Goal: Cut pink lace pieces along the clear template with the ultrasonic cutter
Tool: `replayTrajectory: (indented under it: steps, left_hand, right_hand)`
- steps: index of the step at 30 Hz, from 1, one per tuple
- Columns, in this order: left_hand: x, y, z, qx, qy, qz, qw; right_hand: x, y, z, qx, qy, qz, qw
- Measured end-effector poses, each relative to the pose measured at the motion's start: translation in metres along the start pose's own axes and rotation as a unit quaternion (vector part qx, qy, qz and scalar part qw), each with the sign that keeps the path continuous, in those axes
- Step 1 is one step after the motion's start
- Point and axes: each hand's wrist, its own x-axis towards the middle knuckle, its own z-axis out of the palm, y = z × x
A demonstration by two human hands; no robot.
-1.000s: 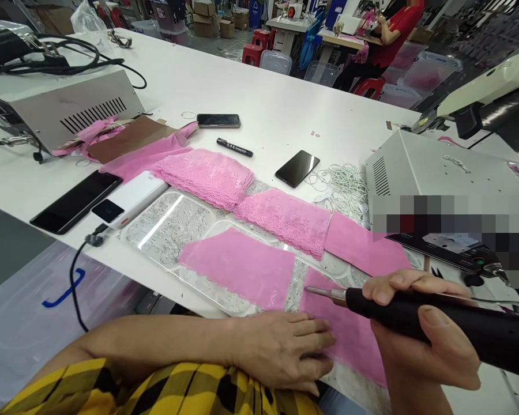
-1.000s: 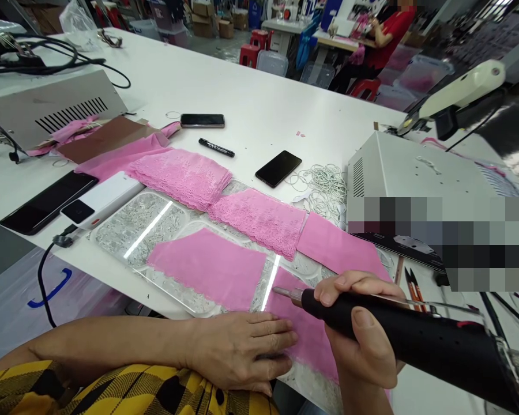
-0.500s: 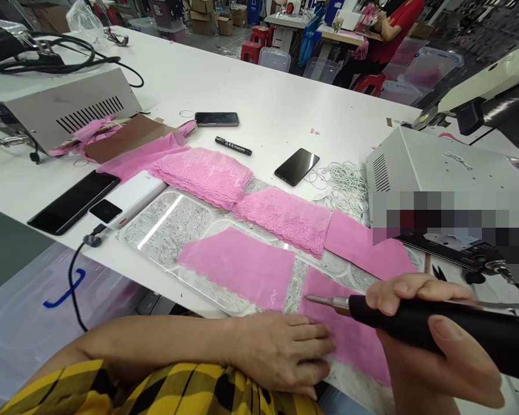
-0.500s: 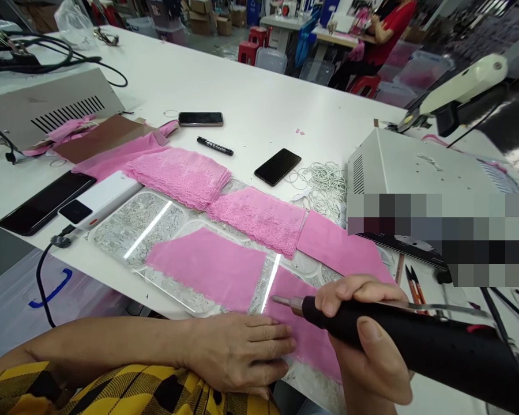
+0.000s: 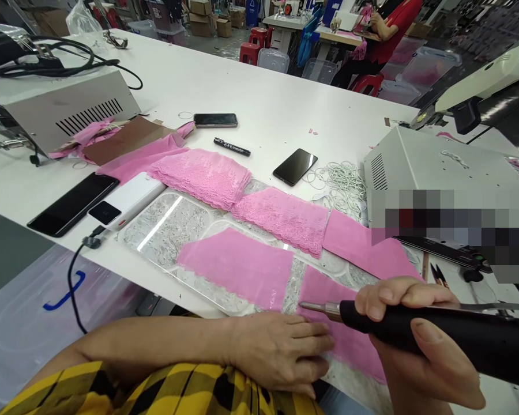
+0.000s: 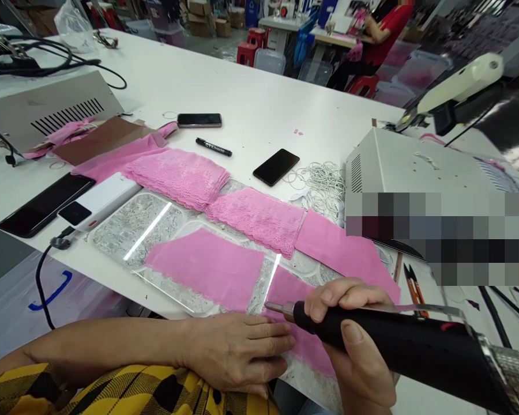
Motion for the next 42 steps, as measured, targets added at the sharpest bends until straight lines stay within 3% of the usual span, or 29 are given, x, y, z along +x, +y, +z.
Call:
replayTrajectory:
  steps: [3, 6, 10, 14, 22, 38, 42]
  left_hand:
    - [0.001, -0.001, -0.004, -0.013, 0.011, -0.005, 1.000]
    - [0.003, -0.005, -0.010, 0.008, 0.046, -0.027, 0.999]
    - [0.006, -0.016, -0.009, 0.059, 0.072, -0.112, 0.989]
    - [0.006, -0.027, 0.002, 0.105, 0.048, -0.178, 0.977]
    - [0.002, -0.032, 0.010, 0.118, 0.033, -0.204, 0.971]
    - [0.002, -0.032, 0.007, 0.128, 0.026, -0.203, 0.971]
    - [0.002, -0.033, 0.004, 0.130, 0.017, -0.203, 0.970]
  right_hand:
    - [0.002, -0.003, -0.002, -0.003, 0.022, -0.012, 1.000]
    - [0.009, -0.009, -0.011, -0.024, 0.092, -0.054, 0.994]
    - [0.017, -0.016, -0.031, -0.088, 0.194, -0.122, 0.969]
    - [0.016, -0.013, -0.038, -0.094, 0.239, -0.139, 0.956]
    - [0.014, -0.001, -0.025, -0.071, 0.210, -0.132, 0.966]
    - [0.016, 0.005, -0.024, -0.091, 0.173, -0.154, 0.969]
    - [0.017, 0.000, -0.027, -0.084, 0.204, -0.150, 0.964]
